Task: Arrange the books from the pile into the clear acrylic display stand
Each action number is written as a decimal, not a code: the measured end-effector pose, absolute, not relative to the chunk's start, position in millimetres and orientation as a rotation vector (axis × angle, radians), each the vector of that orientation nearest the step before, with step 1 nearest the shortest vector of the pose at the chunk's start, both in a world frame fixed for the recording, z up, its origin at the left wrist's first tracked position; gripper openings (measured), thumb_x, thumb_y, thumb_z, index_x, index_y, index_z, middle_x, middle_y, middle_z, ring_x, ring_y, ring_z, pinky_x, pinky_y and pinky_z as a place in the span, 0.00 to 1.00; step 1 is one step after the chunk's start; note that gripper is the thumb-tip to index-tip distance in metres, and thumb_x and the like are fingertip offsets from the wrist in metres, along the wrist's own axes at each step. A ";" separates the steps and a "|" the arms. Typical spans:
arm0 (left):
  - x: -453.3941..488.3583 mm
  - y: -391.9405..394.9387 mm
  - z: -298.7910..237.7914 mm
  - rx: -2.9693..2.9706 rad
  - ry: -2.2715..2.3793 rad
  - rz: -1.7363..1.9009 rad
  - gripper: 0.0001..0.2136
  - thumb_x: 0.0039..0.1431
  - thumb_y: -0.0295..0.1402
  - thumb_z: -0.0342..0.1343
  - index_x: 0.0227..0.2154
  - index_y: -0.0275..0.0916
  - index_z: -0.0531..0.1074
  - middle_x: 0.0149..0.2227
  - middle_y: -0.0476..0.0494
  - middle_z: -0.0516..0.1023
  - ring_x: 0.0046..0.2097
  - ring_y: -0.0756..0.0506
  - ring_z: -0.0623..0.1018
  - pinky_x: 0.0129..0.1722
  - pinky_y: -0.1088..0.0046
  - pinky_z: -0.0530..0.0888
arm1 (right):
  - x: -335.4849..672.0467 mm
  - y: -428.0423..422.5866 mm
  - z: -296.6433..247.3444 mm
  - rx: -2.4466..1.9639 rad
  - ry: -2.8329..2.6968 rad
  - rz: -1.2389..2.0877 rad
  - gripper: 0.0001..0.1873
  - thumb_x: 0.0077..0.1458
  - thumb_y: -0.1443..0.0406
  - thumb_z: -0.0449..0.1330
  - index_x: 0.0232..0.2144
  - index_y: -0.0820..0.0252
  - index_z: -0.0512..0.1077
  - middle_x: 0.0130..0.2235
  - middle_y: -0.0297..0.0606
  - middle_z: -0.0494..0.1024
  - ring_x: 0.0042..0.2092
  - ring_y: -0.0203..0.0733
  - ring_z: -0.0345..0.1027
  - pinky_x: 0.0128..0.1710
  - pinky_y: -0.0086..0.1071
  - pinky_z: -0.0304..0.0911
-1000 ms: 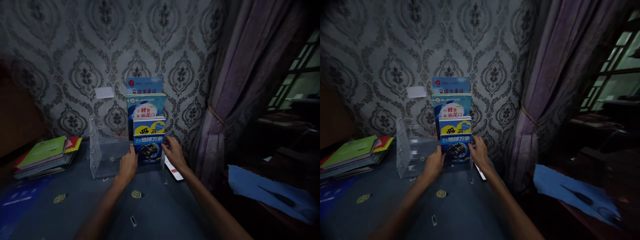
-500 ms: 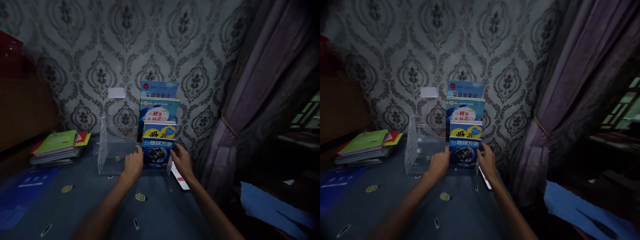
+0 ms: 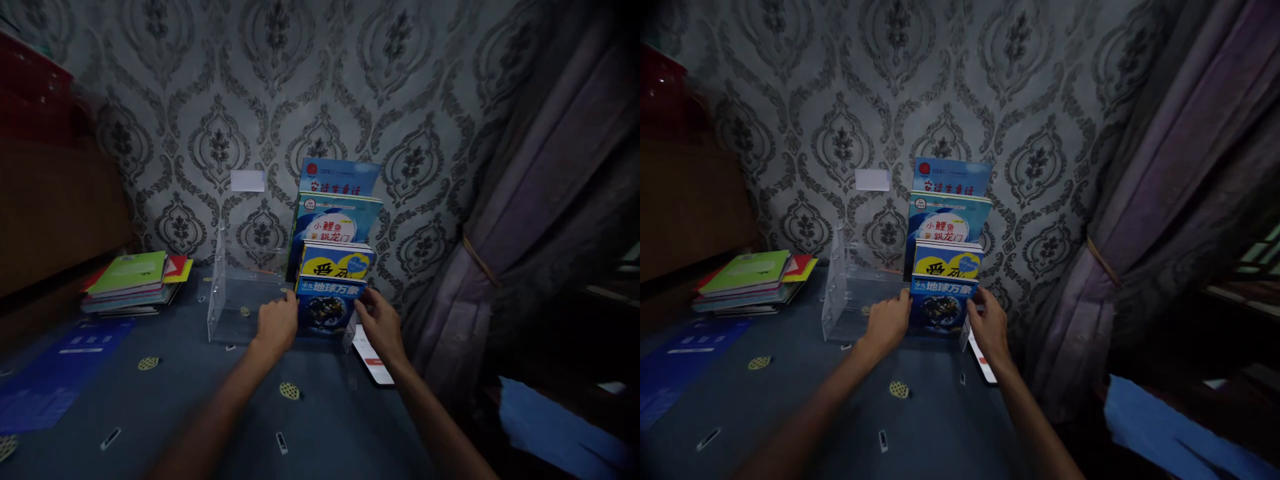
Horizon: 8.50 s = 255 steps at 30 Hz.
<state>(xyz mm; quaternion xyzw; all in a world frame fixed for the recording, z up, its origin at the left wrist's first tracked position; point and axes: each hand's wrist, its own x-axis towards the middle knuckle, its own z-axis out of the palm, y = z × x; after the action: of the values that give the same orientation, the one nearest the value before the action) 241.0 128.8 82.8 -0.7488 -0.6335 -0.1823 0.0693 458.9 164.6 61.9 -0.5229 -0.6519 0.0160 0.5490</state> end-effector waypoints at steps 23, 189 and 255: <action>241.3 111.0 103.4 -2.267 -1.998 -0.649 0.15 0.72 0.40 0.37 0.48 0.39 0.63 0.45 0.36 0.79 0.43 0.38 0.81 0.40 0.64 0.73 | 449.3 148.6 83.6 -1.182 -1.421 0.005 0.23 0.54 0.60 0.54 0.51 0.61 0.70 0.47 0.49 0.77 0.46 0.50 0.73 0.43 0.43 0.70; 161.2 -31.1 2.3 -3.439 -0.636 -0.312 0.27 0.59 0.18 0.44 0.61 0.41 0.64 0.61 0.43 0.71 0.62 0.43 0.68 0.61 0.55 0.66 | 377.4 76.5 -27.3 -1.110 -2.311 0.531 0.24 0.69 0.61 0.41 0.62 0.62 0.58 0.62 0.49 0.68 0.63 0.48 0.61 0.62 0.50 0.55; 110.7 -45.4 34.3 -2.999 -1.174 -0.217 0.09 0.65 0.33 0.54 0.42 0.38 0.76 0.45 0.40 0.81 0.44 0.41 0.81 0.44 0.60 0.80 | 337.9 5.6 -0.7 -0.862 -2.370 0.468 0.18 0.67 0.65 0.49 0.54 0.60 0.70 0.54 0.45 0.77 0.57 0.47 0.69 0.57 0.47 0.66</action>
<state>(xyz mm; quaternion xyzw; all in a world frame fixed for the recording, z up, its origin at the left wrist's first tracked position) 110.7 -45.4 34.3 -0.9283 -0.3633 -0.0672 -0.0430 337.9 5.6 -0.7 -0.3221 -0.8859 0.1750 0.2842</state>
